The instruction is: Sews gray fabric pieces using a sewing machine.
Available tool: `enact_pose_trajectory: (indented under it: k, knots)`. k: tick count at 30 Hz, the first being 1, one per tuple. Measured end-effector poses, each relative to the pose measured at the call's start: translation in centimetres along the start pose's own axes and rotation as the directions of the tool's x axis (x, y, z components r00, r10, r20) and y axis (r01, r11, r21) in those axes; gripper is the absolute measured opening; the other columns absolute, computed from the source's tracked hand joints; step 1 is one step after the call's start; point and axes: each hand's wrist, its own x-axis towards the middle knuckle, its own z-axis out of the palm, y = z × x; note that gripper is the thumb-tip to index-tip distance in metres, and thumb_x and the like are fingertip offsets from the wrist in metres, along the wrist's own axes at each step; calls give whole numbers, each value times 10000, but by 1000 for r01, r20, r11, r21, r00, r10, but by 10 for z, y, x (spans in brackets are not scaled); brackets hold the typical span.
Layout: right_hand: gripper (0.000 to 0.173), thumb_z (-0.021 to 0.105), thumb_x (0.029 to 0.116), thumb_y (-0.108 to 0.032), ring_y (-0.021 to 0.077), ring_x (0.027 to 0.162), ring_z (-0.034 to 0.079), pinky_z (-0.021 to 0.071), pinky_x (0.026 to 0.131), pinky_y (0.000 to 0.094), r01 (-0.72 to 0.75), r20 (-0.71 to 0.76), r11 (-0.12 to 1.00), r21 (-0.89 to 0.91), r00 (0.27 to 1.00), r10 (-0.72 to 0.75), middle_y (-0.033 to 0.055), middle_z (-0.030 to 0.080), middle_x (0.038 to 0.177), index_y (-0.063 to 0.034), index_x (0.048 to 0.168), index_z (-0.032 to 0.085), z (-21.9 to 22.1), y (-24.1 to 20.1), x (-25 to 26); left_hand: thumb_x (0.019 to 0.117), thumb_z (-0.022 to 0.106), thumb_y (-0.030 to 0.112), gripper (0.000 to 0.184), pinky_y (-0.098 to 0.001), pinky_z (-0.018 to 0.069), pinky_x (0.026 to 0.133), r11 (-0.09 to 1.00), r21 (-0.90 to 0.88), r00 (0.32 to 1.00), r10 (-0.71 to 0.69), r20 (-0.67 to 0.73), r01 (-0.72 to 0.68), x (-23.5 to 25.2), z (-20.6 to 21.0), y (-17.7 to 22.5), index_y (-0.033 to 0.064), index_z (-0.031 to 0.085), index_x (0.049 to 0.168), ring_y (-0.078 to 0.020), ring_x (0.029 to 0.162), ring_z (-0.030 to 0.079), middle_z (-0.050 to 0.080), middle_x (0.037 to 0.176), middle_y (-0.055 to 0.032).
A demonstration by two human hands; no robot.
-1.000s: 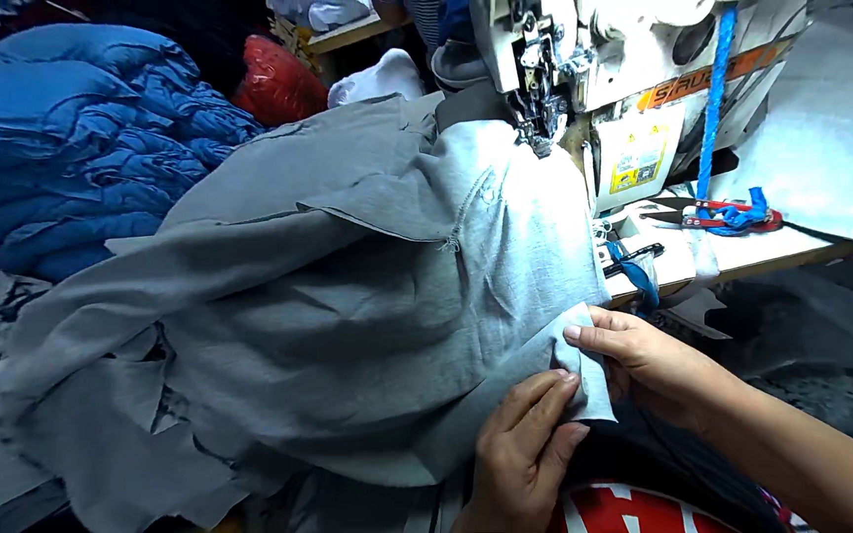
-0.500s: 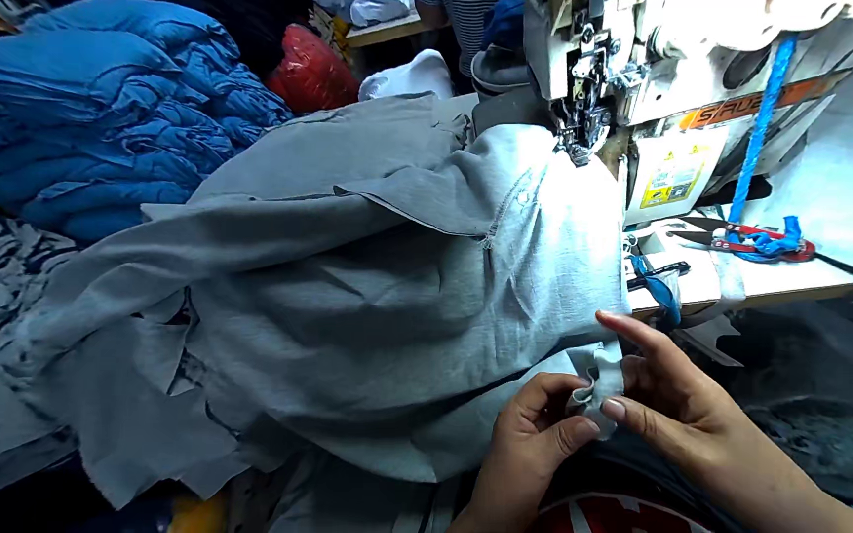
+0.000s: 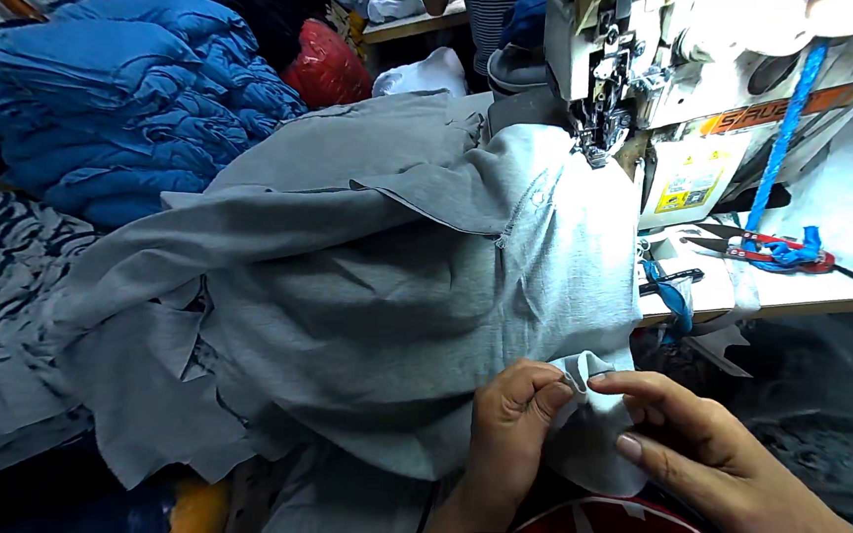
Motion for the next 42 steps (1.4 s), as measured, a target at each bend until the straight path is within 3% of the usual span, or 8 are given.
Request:
enact_pose_trajectory:
  k: [4, 10, 12, 16, 22, 27, 33, 42]
  knots:
    - [226, 596, 1023, -193, -72, 814, 631, 531, 750, 108, -61, -148, 996, 69, 986, 71, -76, 687, 888, -89, 1222, 620, 11, 0, 8, 1044, 559, 239, 317, -118, 509, 880, 946, 215, 969, 244, 18, -243, -3, 5, 0, 17, 705, 872, 23, 980, 630, 691, 963, -33]
    - [94, 620, 1009, -199, -77, 884, 650, 541, 802, 113, -47, -200, 978, 205, 976, 89, -141, 706, 956, -196, 1086, 674, 12, 2, 11, 1032, 529, 179, 315, -108, 498, 801, 879, 326, 937, 339, 84, -347, -2, 0, 6, -29, 684, 855, -21, 840, 637, 676, 836, -95]
    - [114, 618, 1011, -196, -82, 904, 649, 538, 816, 111, -49, -163, 969, 243, 983, 90, -147, 720, 992, -188, 1067, 716, 9, 2, 10, 1027, 577, 206, 281, -106, 514, 778, 918, 275, 957, 290, 30, -287, -1, -2, 8, -6, 710, 900, 16, 817, 646, 697, 826, -48]
    - [174, 582, 1020, -132, -81, 927, 648, 544, 824, 121, -40, -81, 972, 230, 995, 60, -134, 725, 1042, -161, 1117, 724, 5, -2, 7, 953, 685, 286, 123, -121, 560, 760, 1000, -23, 991, 10, -132, -13, 7, -6, 14, 205, 778, 947, 79, 818, 667, 736, 880, 142]
    - [181, 620, 966, -33, -53, 911, 667, 550, 824, 121, 50, -103, 995, 91, 994, -40, -49, 740, 1015, -66, 1127, 694, 7, 0, 10, 1017, 594, 199, 241, -105, 537, 784, 987, 39, 988, 154, 2, -154, 4, 3, 17, 38, 738, 910, 77, 865, 652, 732, 880, 41]
    - [148, 656, 998, -203, -63, 850, 665, 556, 770, 100, 70, -170, 994, -81, 982, -83, -44, 733, 935, -67, 1032, 704, 9, -1, 12, 1025, 592, 206, 226, -120, 535, 858, 986, -5, 986, 168, -15, -168, 0, 7, 14, 69, 766, 981, 59, 957, 657, 743, 971, 53]
    - [226, 654, 1000, -248, -61, 734, 630, 511, 685, 69, 75, -171, 944, -320, 976, -136, 9, 693, 799, -31, 939, 667, 8, -4, 14, 1036, 571, 211, 248, -117, 528, 872, 976, 47, 976, 215, -14, -214, -2, 9, 12, 43, 747, 987, 60, 969, 657, 745, 971, 29]
    - [236, 648, 994, -258, -71, 687, 613, 501, 650, 61, 27, -194, 927, -373, 975, -107, -6, 666, 745, -40, 901, 652, 9, -4, 16, 1071, 498, 220, 342, -121, 512, 890, 963, 97, 966, 243, 92, -252, -1, 1, 16, -30, 720, 996, 33, 975, 657, 738, 977, -59]
